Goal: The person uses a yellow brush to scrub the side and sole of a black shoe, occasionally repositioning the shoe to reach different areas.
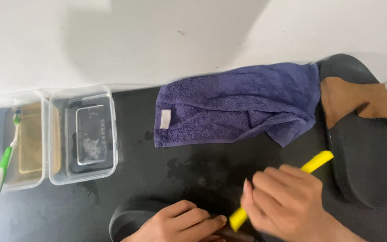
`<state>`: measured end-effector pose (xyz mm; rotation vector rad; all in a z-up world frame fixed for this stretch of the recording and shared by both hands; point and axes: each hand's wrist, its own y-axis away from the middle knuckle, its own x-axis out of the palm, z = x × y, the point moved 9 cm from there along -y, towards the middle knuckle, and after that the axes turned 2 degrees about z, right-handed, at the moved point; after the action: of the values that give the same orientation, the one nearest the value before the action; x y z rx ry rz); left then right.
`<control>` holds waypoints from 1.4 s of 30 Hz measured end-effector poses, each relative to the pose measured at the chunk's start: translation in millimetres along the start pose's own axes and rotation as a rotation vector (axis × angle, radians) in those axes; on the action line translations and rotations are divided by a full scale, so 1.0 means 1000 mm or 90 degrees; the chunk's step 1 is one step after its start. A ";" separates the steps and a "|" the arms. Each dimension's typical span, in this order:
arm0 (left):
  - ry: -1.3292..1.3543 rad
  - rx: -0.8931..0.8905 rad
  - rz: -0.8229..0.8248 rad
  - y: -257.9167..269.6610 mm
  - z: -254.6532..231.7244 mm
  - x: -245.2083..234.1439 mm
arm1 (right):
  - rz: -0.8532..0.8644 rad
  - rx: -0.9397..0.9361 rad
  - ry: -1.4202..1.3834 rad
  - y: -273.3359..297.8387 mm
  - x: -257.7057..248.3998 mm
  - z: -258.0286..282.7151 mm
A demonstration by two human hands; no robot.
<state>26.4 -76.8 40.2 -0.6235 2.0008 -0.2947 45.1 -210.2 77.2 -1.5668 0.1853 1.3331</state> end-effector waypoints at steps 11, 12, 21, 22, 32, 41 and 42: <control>-0.103 -0.102 -0.091 -0.012 0.010 -0.016 | 0.041 0.091 -0.213 0.001 0.013 -0.024; -0.098 -0.164 -0.089 -0.012 0.015 -0.017 | 0.054 0.055 -0.118 0.004 0.016 -0.022; -0.385 -0.152 -0.028 -0.014 0.004 -0.005 | 0.019 -0.028 -0.009 0.002 0.008 -0.023; -0.385 -0.152 -0.029 -0.011 0.002 0.000 | 0.019 -0.028 -0.008 -0.001 0.002 -0.019; -0.578 -0.196 0.020 0.013 -0.005 0.014 | -0.017 -0.049 0.137 -0.004 -0.007 -0.006; -0.344 -0.061 -0.022 0.002 -0.020 0.032 | -0.010 0.014 0.175 -0.002 -0.010 -0.022; -0.383 -0.067 -0.021 0.007 -0.020 0.041 | -0.042 0.033 0.148 -0.004 -0.019 -0.025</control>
<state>-9.2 -94.1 15.6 -0.7130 1.4335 -0.0115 57.0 -235.8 91.0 -1.6672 0.3063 1.0851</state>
